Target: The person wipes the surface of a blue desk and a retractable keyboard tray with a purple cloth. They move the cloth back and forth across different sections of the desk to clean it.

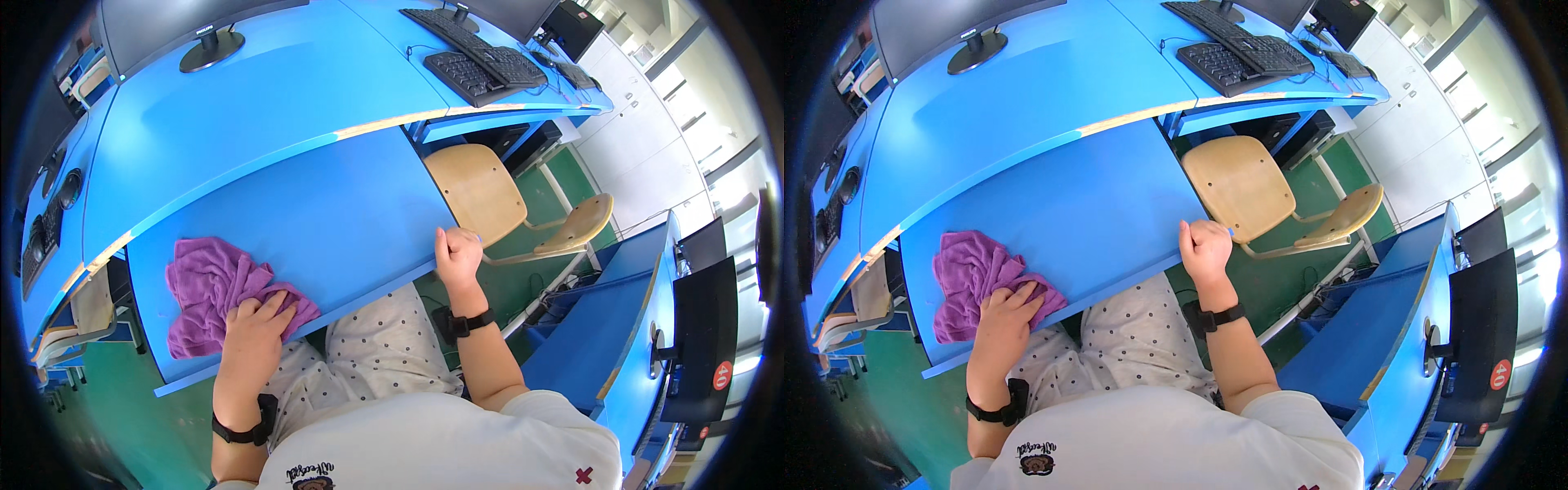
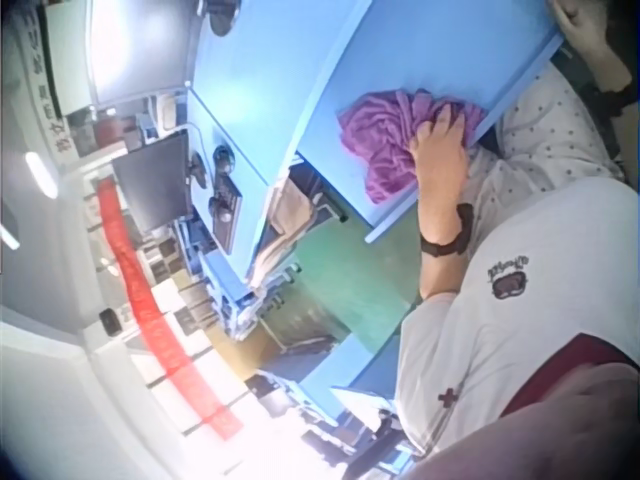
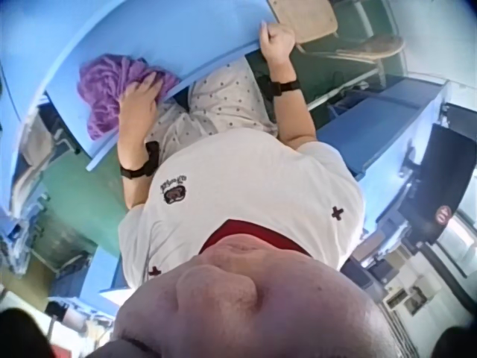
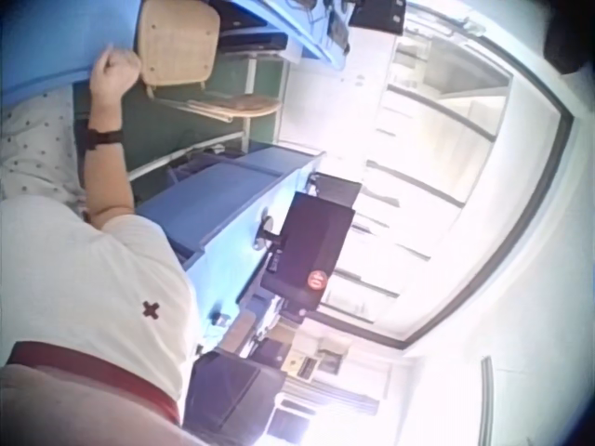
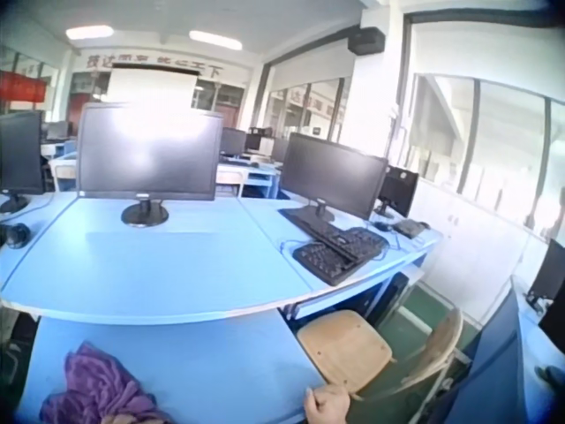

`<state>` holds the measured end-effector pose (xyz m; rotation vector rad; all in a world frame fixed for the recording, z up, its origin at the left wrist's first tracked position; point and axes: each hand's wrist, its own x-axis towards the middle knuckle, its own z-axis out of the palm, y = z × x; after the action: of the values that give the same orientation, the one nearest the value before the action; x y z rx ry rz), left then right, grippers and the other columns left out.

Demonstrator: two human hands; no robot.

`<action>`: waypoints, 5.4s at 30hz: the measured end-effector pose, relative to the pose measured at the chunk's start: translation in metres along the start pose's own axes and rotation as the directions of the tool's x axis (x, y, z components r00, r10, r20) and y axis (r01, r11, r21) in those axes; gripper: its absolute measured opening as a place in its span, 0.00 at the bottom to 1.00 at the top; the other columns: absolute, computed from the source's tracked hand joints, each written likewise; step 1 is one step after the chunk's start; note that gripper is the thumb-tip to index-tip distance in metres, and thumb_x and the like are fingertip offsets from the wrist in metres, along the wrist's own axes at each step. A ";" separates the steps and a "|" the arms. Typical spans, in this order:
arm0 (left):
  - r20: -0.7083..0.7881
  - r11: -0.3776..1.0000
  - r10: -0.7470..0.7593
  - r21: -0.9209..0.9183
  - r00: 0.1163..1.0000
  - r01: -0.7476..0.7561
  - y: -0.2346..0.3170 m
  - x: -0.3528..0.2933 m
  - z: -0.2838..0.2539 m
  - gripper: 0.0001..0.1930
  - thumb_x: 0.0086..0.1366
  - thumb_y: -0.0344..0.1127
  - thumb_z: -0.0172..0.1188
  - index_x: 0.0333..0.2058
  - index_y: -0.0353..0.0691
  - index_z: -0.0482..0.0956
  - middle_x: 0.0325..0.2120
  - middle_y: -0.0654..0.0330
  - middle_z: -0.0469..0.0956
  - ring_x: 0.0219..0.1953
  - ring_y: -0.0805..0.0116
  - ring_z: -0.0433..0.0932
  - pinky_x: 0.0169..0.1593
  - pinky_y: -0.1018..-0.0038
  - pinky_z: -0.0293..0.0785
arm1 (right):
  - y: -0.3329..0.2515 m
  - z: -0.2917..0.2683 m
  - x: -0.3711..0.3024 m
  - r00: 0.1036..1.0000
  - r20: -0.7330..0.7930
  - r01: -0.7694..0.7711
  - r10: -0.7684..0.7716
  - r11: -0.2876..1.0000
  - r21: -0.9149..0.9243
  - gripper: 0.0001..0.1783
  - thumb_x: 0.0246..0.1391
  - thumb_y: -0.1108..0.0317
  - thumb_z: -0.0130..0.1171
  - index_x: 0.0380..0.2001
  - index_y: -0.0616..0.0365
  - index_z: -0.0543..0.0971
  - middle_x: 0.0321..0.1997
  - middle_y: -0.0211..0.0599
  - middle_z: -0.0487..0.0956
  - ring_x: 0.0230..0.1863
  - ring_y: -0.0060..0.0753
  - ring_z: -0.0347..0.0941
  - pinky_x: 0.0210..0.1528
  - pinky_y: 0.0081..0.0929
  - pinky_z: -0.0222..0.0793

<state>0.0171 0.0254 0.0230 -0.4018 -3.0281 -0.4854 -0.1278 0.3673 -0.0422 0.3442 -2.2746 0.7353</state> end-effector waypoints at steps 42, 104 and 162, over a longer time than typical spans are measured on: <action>0.349 0.690 0.649 0.103 0.676 -0.716 0.035 0.125 0.020 0.27 0.61 0.29 0.51 0.61 0.40 0.72 0.65 0.60 0.69 0.65 0.56 0.67 0.71 0.59 0.57 | 0.007 0.004 -0.006 0.988 -0.104 0.121 -0.114 0.991 0.065 0.20 0.46 0.72 0.67 0.11 0.53 0.65 0.14 0.33 0.66 0.18 0.39 0.62 0.25 0.35 0.54; 0.481 0.789 0.540 -0.002 0.691 -0.615 0.023 0.112 0.002 0.23 0.57 0.24 0.53 0.53 0.33 0.78 0.63 0.52 0.70 0.64 0.52 0.68 0.66 0.61 0.65 | 0.002 0.014 -0.003 0.984 -0.142 0.114 -0.104 0.992 0.063 0.21 0.47 0.70 0.66 0.11 0.51 0.64 0.13 0.32 0.64 0.16 0.39 0.61 0.23 0.36 0.52; 0.400 0.913 0.368 0.019 0.840 -0.409 -0.002 0.109 -0.002 0.34 0.53 0.16 0.46 0.62 0.36 0.70 0.64 0.46 0.68 0.65 0.48 0.67 0.68 0.61 0.64 | 0.008 0.011 -0.007 0.989 -0.123 0.082 -0.084 0.996 -0.024 0.20 0.49 0.64 0.66 0.10 0.51 0.70 0.14 0.30 0.70 0.19 0.39 0.69 0.25 0.35 0.60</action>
<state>-0.0892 0.0494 0.0340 -1.2112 -3.1745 -0.2372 -0.1320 0.3676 -0.0568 0.3723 -2.1363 0.6733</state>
